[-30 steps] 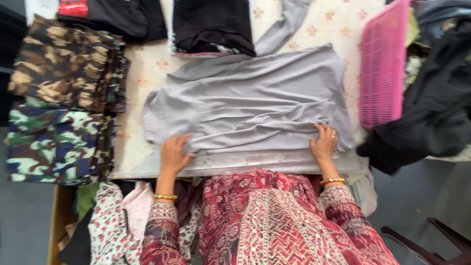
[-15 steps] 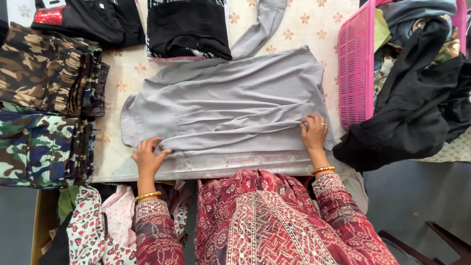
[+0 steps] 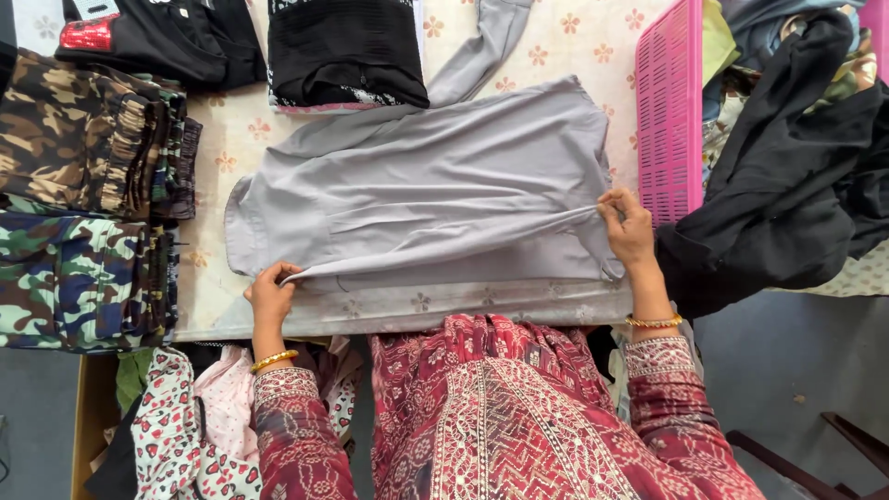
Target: Folding various clothing items such as shirts and pants on a table.
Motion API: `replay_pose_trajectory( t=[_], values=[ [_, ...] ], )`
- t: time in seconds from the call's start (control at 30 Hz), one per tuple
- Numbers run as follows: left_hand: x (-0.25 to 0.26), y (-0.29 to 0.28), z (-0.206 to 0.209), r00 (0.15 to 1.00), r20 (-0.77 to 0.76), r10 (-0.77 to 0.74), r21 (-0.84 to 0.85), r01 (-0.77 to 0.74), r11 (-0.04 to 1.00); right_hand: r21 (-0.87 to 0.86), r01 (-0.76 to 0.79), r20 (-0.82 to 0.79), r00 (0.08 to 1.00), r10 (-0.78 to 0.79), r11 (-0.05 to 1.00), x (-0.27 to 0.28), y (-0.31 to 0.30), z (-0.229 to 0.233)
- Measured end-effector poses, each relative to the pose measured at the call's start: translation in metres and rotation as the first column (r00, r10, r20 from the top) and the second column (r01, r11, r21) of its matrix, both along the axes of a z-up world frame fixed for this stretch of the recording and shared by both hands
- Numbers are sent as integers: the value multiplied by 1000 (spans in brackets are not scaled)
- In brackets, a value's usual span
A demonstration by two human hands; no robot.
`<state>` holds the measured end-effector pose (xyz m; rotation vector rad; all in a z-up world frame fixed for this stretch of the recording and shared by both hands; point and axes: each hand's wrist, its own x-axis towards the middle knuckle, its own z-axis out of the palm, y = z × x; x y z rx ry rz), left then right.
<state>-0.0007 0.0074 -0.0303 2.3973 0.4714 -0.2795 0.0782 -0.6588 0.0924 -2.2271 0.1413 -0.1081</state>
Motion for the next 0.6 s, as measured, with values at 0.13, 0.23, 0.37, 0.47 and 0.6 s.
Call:
replay_pose_trajectory(
  t=[0.13, 0.23, 0.37, 0.47, 0.6],
  values=[
    [4, -2, 13, 1000, 10, 16, -26, -16, 1000, -23, -71, -49, 996, 70, 997, -3, -1, 14],
    [2, 4, 2, 996, 62, 70, -130, -61, 990, -85, -68, 30, 997, 71, 994, -2, 2, 26],
    [-5, 11, -9, 982, 129, 140, -245, -106, 964, -229, -24, 210, 975, 73, 973, -13, 4, 32],
    [-10, 13, -16, 977, 174, 123, -209, -85, 974, -385, -22, 217, 970, 114, 922, -34, -9, -7],
    [-21, 5, -10, 992, 115, -42, 46, 37, 998, -584, -143, -85, 990, 115, 799, -77, -17, -70]
  ],
)
